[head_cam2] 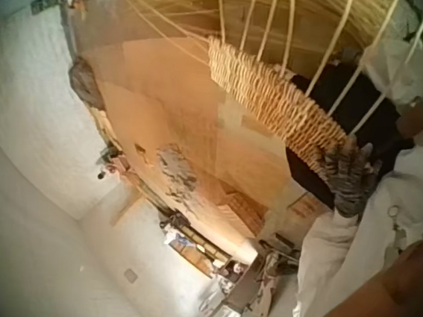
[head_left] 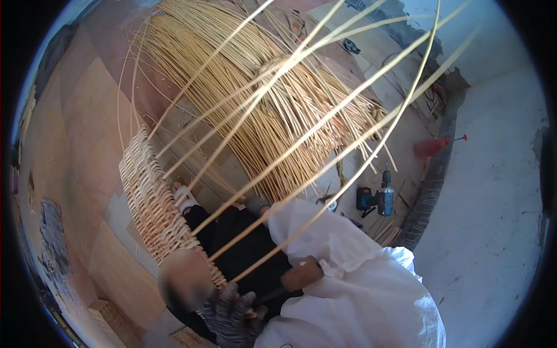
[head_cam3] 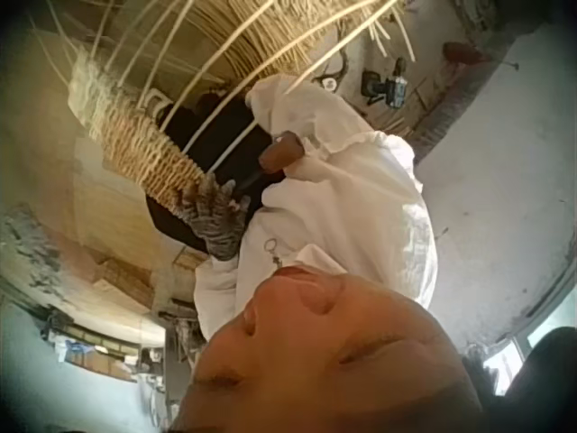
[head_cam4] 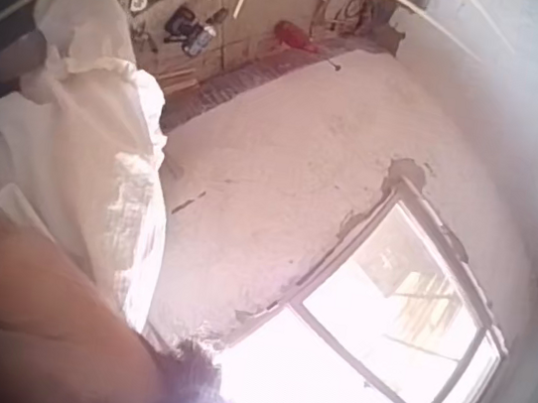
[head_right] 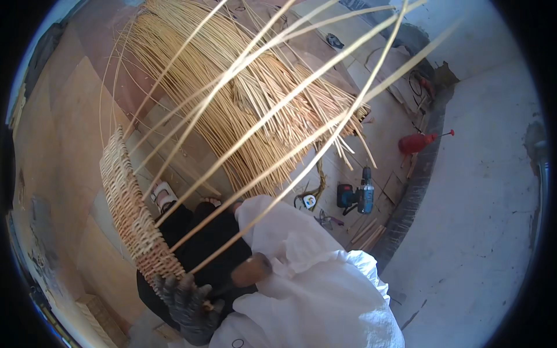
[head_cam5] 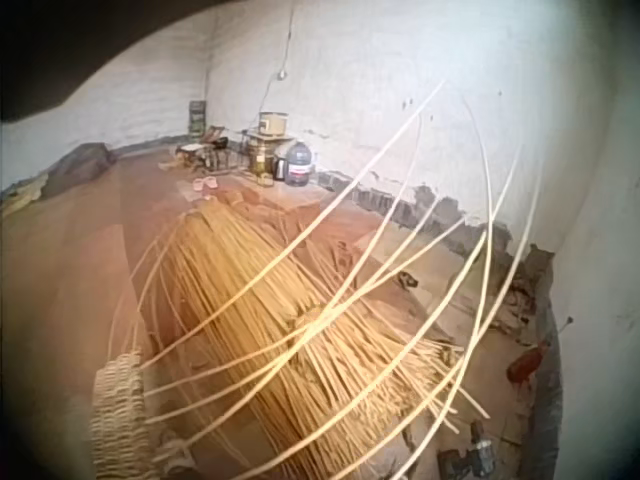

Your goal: The person sits on the floor and weaves a rectangular basket using thin bamboo strips. They interlace the strips through a vertical frame, pulling them tight to form the basket's body. The person wears gloves and uses their hands to manipulate the material throughout the process.

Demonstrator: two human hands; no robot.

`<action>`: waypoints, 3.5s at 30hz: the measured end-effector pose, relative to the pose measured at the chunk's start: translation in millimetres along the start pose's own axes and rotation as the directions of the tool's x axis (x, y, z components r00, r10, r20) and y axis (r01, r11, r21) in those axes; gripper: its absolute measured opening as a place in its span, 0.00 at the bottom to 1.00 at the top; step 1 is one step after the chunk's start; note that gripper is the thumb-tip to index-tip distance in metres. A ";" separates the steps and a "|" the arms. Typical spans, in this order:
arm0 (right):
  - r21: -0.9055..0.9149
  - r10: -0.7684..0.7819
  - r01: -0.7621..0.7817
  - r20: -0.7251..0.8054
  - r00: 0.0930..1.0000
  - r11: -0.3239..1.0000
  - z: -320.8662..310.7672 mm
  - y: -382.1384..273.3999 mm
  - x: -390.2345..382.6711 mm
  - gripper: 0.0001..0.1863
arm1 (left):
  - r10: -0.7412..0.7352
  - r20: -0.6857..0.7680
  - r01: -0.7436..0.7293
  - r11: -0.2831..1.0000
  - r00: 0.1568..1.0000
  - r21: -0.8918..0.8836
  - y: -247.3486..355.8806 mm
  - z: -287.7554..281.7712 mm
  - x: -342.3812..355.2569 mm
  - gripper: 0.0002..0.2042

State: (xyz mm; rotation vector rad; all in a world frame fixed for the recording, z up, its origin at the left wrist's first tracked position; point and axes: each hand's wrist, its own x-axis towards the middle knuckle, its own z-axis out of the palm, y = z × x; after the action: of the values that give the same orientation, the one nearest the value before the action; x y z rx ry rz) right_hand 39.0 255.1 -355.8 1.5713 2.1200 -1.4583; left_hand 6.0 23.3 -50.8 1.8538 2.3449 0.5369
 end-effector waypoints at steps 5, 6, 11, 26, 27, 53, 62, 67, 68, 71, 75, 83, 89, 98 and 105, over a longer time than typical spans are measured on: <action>-0.084 0.017 -0.019 -0.025 1.000 0.996 28.0 16.6 0.4 0.17 | -0.023 -0.100 0.013 0.996 0.995 -0.093 -5.1 20.3 -7.7 0.19; -0.088 0.022 -0.025 -0.033 0.999 0.996 29.8 18.8 0.8 0.17 | -0.014 -0.067 0.007 0.994 0.998 -0.105 -7.0 17.9 -8.1 0.18; -0.115 0.045 -0.054 -0.080 0.996 0.992 21.8 22.9 23.6 0.17 | 0.013 -0.045 -0.020 0.989 0.999 -0.148 -9.9 11.2 -2.9 0.18; -0.178 0.081 -0.097 -0.095 0.992 0.979 -29.0 36.4 83.1 0.17 | 0.030 -0.080 -0.040 0.991 0.996 -0.129 -6.8 6.8 -5.7 0.15; -0.186 0.076 -0.092 -0.091 0.993 0.978 -30.3 37.1 82.0 0.17 | 0.026 -0.077 -0.035 0.991 0.997 -0.126 -6.8 7.5 -7.9 0.15; -0.111 -0.196 0.180 -0.158 0.968 0.977 -36.3 121.8 -112.3 0.17 | 0.122 -0.017 -0.122 0.992 0.992 -0.025 -2.5 -2.0 -3.4 0.23; 0.389 -0.014 0.332 -0.631 0.776 0.859 -234.2 220.9 -262.7 0.13 | 0.112 0.226 -0.081 0.987 0.968 -0.140 8.1 -51.1 14.1 0.26; 0.878 -0.171 0.479 -0.475 0.863 -0.023 -311.6 94.5 -321.4 0.15 | -0.091 0.136 0.139 0.905 0.987 -0.401 10.8 -33.9 8.2 0.22; 0.841 -0.281 0.492 -0.539 0.794 -0.223 -312.9 73.9 -325.1 0.16 | -0.069 0.114 0.113 0.893 0.991 -0.436 10.0 -27.0 13.1 0.22; 0.662 -0.480 0.455 -0.747 0.460 -0.595 -296.0 -19.1 -332.4 0.19 | -0.016 0.070 0.039 0.939 0.997 -0.343 5.6 -29.0 10.0 0.22; 0.574 -0.621 0.532 -0.776 0.111 -0.623 -277.6 -139.5 -369.3 0.19 | -0.081 -0.012 0.063 0.858 0.997 -0.510 3.4 -42.6 11.5 0.17; 0.861 -0.820 0.483 -0.389 0.419 -0.162 -188.7 -257.4 -345.6 0.15 | -0.694 -0.008 0.005 0.017 0.719 -1.000 -47.9 -1.3 -18.2 0.19; 0.768 -0.928 0.611 -0.059 0.369 0.194 -44.3 -198.9 -237.9 0.15 | -0.693 -0.049 -0.129 -0.064 0.719 -0.990 -33.4 -1.9 9.7 0.24; 0.689 -0.612 -0.171 0.711 0.346 0.704 -85.4 -153.1 -311.6 0.18 | -0.428 0.041 -0.009 -0.114 0.903 -0.993 -6.4 -28.7 -17.9 0.20; 0.722 -0.616 -0.023 0.606 0.503 0.692 -112.8 -116.4 -314.3 0.25 | -0.308 0.160 0.021 -0.410 0.938 -0.912 -5.9 -12.1 -10.1 0.18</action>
State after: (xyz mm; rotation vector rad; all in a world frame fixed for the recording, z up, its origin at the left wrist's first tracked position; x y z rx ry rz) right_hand 135.2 129.6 -39.6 0.2393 1.3527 -2.5893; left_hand -0.5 9.9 -42.8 0.3640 0.8877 1.8841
